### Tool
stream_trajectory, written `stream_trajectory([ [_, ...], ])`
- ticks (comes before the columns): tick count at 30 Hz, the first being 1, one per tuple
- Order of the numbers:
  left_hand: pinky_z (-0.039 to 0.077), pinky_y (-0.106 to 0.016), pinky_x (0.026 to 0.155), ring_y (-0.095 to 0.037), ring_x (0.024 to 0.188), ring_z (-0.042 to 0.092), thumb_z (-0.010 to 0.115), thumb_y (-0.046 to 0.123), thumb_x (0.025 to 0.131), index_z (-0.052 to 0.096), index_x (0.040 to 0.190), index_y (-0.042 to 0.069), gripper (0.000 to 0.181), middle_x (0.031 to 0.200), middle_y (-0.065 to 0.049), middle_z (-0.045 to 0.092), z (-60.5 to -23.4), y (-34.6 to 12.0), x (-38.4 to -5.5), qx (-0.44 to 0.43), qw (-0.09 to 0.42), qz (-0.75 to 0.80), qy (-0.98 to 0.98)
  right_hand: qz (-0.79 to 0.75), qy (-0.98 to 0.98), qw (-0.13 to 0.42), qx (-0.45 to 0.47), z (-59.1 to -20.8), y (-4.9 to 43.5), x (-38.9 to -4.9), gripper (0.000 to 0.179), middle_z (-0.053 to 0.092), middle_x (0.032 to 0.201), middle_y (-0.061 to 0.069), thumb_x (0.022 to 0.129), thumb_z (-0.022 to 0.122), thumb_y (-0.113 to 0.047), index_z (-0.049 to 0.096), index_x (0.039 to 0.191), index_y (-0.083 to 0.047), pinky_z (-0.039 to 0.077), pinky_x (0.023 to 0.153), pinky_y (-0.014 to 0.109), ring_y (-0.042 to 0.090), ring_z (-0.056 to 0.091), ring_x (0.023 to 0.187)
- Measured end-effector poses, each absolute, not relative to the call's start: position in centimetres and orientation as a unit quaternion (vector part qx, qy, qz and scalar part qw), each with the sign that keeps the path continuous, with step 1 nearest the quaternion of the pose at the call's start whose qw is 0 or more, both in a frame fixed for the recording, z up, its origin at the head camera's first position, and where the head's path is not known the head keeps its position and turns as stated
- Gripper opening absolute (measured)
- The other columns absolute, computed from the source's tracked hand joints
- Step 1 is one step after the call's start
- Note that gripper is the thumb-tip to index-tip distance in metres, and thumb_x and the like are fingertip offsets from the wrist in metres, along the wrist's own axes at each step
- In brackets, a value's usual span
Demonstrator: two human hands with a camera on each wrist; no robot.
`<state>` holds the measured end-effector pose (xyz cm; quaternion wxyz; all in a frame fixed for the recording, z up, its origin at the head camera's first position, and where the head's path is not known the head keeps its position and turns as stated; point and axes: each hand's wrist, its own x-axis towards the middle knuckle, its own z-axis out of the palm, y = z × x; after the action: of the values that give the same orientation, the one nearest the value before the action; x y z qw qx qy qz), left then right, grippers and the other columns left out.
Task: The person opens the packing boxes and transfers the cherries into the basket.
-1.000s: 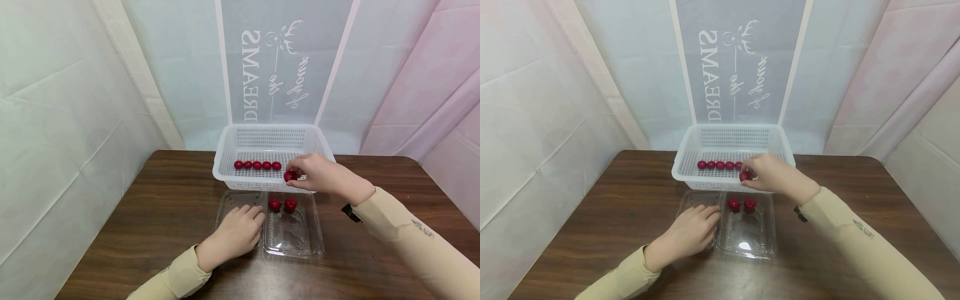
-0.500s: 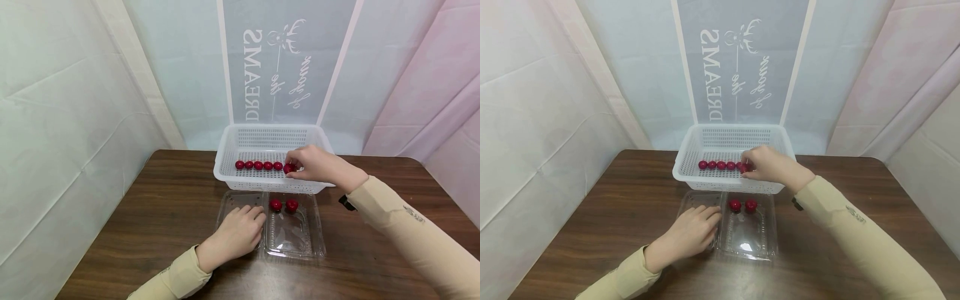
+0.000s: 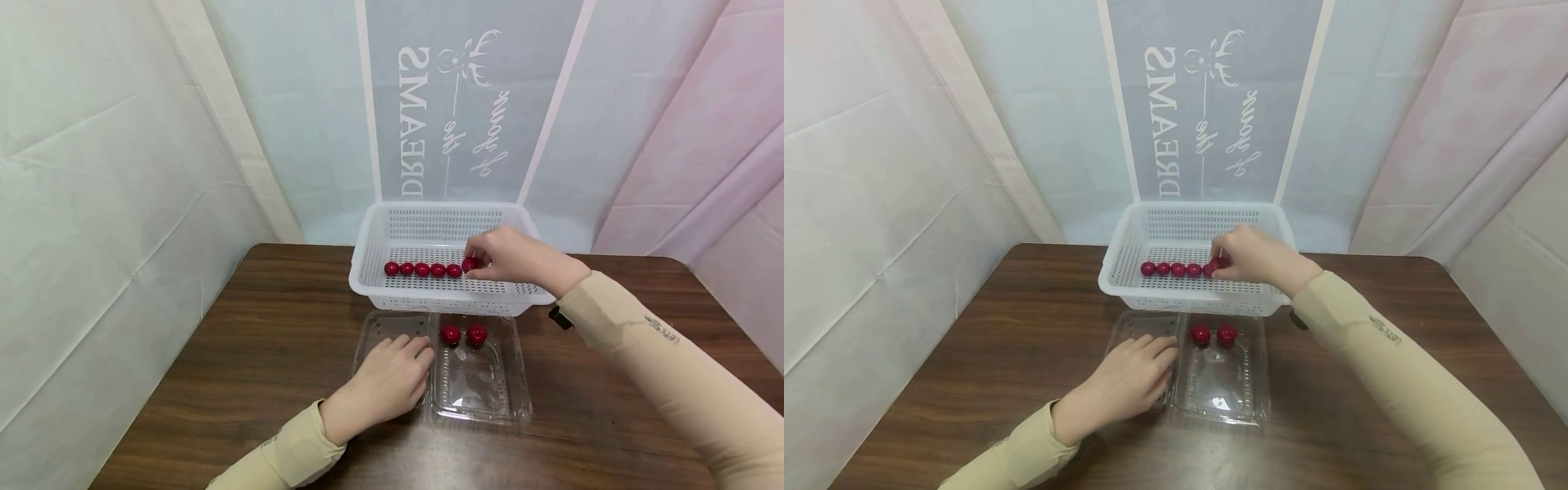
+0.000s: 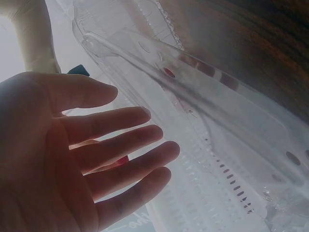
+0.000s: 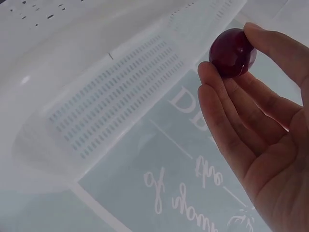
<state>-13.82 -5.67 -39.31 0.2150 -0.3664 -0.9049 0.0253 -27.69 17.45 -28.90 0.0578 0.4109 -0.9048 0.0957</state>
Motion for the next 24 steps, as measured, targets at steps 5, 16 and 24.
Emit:
stream_trajectory([
  [5,0.047,-0.030,0.063,-0.018,0.090,0.061,0.061,0.024,0.082,0.066,0.102,0.014,0.023,0.112,-0.001,0.065,-39.3,-5.7,-13.9,-0.366,0.215,0.023,-0.905,0.095,-0.905,0.049,0.411,-28.8,17.3,-28.5,0.015,0.068,0.072,0.001,0.075,0.075,-0.016,0.067,0.084,-0.006,0.052,0.063,0.028,0.008,0.063,0.064],
  [16,0.048,-0.030,0.063,-0.018,0.090,0.061,0.061,0.024,0.082,0.066,0.102,0.013,0.023,0.112,-0.002,0.066,-39.2,-5.7,-13.8,-0.367,0.218,0.026,-0.904,0.104,-0.913,0.011,0.395,-28.9,16.8,-30.4,0.012,0.071,0.075,0.003,0.077,0.073,-0.013,0.067,0.085,-0.005,0.054,0.065,0.029,0.011,0.066,0.067],
  [24,0.047,-0.030,0.063,-0.017,0.090,0.061,0.061,0.024,0.082,0.065,0.101,0.013,0.022,0.112,-0.002,0.065,-39.3,-5.6,-13.8,-0.367,0.215,0.028,-0.905,0.086,-0.923,0.001,0.375,-29.0,16.7,-31.9,0.015,0.071,0.075,0.004,0.076,0.073,-0.017,0.066,0.084,-0.006,0.054,0.067,0.031,0.012,0.066,0.068],
])
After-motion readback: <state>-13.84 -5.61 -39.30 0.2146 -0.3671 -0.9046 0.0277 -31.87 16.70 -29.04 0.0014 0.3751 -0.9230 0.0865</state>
